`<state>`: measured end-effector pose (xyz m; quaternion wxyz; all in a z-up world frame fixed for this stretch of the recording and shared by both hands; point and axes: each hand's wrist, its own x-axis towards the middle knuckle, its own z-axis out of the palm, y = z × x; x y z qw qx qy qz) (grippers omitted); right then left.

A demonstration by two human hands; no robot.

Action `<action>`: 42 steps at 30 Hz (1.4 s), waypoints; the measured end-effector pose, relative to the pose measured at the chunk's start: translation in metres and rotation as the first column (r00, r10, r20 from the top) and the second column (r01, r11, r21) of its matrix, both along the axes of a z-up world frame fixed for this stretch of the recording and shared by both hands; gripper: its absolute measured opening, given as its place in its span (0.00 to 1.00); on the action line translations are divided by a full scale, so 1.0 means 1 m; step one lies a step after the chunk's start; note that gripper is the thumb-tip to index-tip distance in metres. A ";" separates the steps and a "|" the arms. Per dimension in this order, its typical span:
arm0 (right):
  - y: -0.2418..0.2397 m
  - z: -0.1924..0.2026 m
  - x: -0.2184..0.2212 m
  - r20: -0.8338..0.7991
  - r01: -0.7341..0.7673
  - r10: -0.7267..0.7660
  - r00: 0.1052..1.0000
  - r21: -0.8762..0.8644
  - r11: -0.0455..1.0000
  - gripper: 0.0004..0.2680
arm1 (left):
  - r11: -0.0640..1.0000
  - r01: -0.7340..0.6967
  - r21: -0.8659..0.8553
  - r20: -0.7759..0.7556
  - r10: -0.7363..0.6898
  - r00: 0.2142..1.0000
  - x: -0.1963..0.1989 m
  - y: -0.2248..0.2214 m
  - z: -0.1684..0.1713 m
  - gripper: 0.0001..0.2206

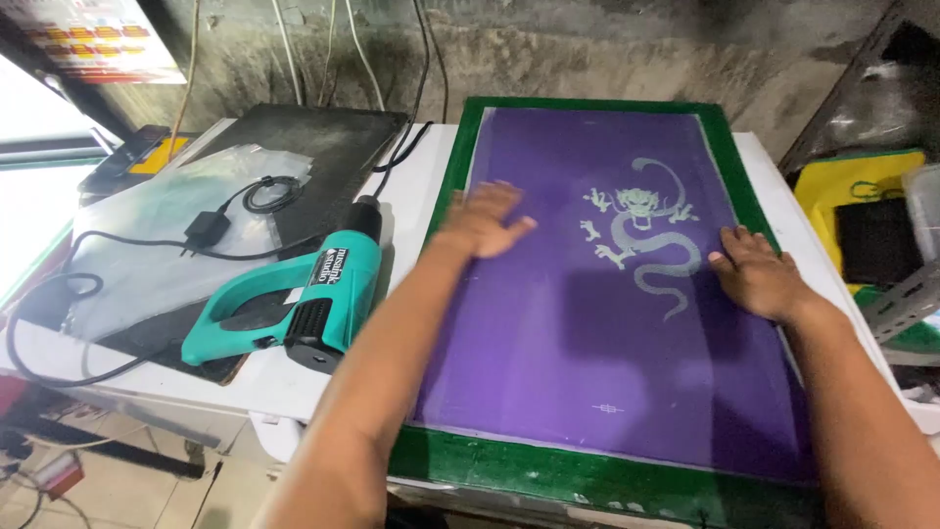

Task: The person rubs the mesh surface of a screen printing frame with their hands and uses a small tool to press the mesh into the frame's edges.

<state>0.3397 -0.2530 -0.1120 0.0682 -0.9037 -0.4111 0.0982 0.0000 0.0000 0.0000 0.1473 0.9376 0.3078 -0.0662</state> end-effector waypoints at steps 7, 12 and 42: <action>-0.004 0.025 -0.024 -0.089 0.042 -0.045 0.995 -0.036 0.998 0.28 | 0.827 -0.484 0.288 0.020 0.500 0.866 0.001 0.117 -0.070 0.30; -0.006 0.018 -0.018 -0.069 0.024 -0.025 0.997 -0.014 1.000 0.29 | 0.996 -0.046 0.081 0.034 0.044 0.998 0.014 0.040 -0.018 0.31; -0.004 0.030 -0.032 -0.084 0.065 -0.068 0.994 -0.031 0.997 0.28 | 0.506 0.833 0.223 0.296 -0.849 0.437 0.068 -0.134 -0.070 0.36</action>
